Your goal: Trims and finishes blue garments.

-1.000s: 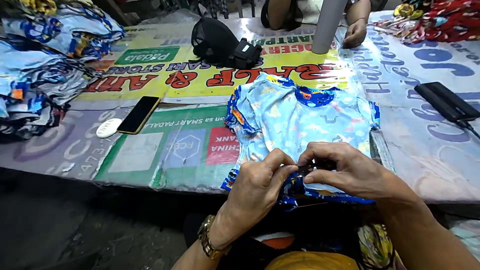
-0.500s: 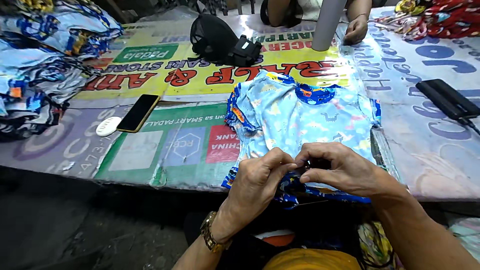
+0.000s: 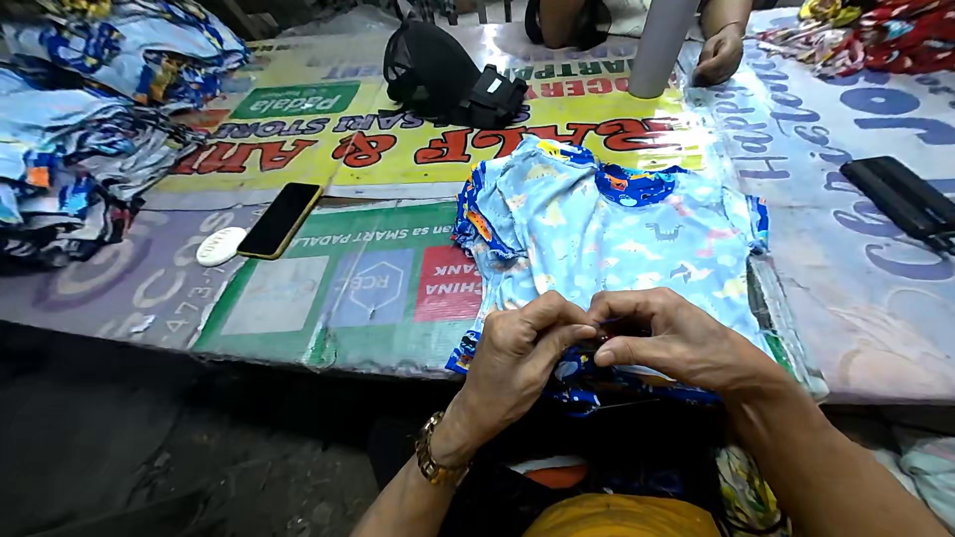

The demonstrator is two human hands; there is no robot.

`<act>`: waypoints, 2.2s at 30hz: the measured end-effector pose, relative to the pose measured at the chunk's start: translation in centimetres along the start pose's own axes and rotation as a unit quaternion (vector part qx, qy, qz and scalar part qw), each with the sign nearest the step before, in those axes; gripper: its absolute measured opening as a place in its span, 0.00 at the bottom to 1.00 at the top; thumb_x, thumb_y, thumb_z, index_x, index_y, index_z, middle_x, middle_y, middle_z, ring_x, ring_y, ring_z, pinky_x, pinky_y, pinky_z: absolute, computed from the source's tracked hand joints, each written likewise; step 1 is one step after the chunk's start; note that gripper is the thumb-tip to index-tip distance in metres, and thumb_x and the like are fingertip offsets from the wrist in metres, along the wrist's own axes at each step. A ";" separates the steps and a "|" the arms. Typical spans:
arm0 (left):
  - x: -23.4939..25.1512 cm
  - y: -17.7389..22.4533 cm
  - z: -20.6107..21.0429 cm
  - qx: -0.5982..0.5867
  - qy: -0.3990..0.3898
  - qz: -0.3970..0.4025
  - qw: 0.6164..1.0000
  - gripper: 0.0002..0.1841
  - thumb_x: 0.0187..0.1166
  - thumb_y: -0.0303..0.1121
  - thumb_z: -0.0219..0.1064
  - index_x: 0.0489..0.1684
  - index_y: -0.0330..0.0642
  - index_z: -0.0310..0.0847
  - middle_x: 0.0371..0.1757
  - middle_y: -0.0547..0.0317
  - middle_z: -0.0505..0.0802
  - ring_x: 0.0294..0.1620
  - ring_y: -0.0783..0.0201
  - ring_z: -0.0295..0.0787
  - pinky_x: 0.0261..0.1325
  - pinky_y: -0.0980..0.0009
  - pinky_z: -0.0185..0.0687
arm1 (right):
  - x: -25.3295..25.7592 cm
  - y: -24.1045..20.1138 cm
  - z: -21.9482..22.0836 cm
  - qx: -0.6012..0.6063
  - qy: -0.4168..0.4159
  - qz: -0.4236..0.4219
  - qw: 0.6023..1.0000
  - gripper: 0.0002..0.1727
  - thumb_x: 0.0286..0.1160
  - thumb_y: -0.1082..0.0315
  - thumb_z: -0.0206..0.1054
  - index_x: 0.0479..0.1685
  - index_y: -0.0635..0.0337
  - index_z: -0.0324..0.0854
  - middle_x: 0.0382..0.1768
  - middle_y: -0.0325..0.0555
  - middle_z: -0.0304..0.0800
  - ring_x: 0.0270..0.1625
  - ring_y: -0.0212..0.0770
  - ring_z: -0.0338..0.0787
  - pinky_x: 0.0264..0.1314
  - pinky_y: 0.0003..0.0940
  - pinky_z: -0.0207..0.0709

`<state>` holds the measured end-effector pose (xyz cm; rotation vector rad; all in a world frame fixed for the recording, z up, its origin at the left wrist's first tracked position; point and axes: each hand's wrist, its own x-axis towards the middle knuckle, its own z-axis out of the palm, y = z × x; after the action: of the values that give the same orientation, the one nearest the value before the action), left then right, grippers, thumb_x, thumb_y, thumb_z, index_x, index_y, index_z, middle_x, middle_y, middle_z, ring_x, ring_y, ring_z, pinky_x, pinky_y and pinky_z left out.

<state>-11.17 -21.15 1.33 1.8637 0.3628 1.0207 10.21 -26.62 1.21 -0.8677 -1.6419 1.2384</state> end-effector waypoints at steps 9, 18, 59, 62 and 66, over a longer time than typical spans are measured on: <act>-0.3 -1.0 0.7 -0.144 0.036 -0.051 0.988 0.04 0.82 0.24 0.66 0.39 0.39 0.86 0.38 0.67 0.94 0.43 0.77 0.91 0.52 0.78 0.87 | 0.1 1.0 0.5 0.080 0.006 0.018 0.997 0.06 0.75 0.67 0.73 0.45 0.56 0.86 0.37 0.27 0.91 0.39 0.18 0.86 0.43 0.14 0.80; -0.4 -1.3 0.7 -0.156 0.043 -0.057 0.985 0.04 0.82 0.24 0.66 0.39 0.39 0.86 0.37 0.66 0.94 0.42 0.75 0.91 0.52 0.76 0.88 | 0.2 1.6 0.8 0.100 0.009 0.017 0.995 0.06 0.75 0.66 0.73 0.43 0.56 0.85 0.36 0.27 0.90 0.40 0.20 0.87 0.45 0.16 0.81; -0.9 -1.6 1.0 -0.124 0.050 -0.042 0.990 0.03 0.82 0.24 0.67 0.41 0.37 0.86 0.36 0.67 0.94 0.37 0.80 0.89 0.45 0.82 0.86 | -0.1 0.9 0.5 -0.052 0.012 0.003 0.999 0.09 0.75 0.64 0.74 0.43 0.60 0.87 0.36 0.32 0.88 0.38 0.19 0.84 0.41 0.13 0.78; -1.0 -1.8 1.1 -0.130 0.058 -0.040 0.989 0.03 0.82 0.24 0.66 0.41 0.37 0.86 0.35 0.68 0.93 0.35 0.81 0.88 0.43 0.82 0.86 | 0.1 1.2 0.9 -0.031 0.002 0.004 1.000 0.07 0.75 0.66 0.73 0.42 0.61 0.86 0.35 0.32 0.89 0.39 0.18 0.86 0.44 0.14 0.80; -1.1 -2.0 1.3 -0.147 0.085 -0.055 0.984 0.02 0.84 0.25 0.65 0.42 0.40 0.83 0.28 0.70 0.89 0.27 0.82 0.82 0.34 0.85 0.80 | -0.3 1.7 1.0 0.056 0.010 -0.006 0.998 0.07 0.77 0.64 0.71 0.46 0.57 0.85 0.37 0.29 0.88 0.38 0.19 0.85 0.42 0.16 0.80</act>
<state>-10.54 -21.58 -1.13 1.4818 0.3878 1.0974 9.42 -26.80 -0.61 -0.7978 -1.5442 1.2958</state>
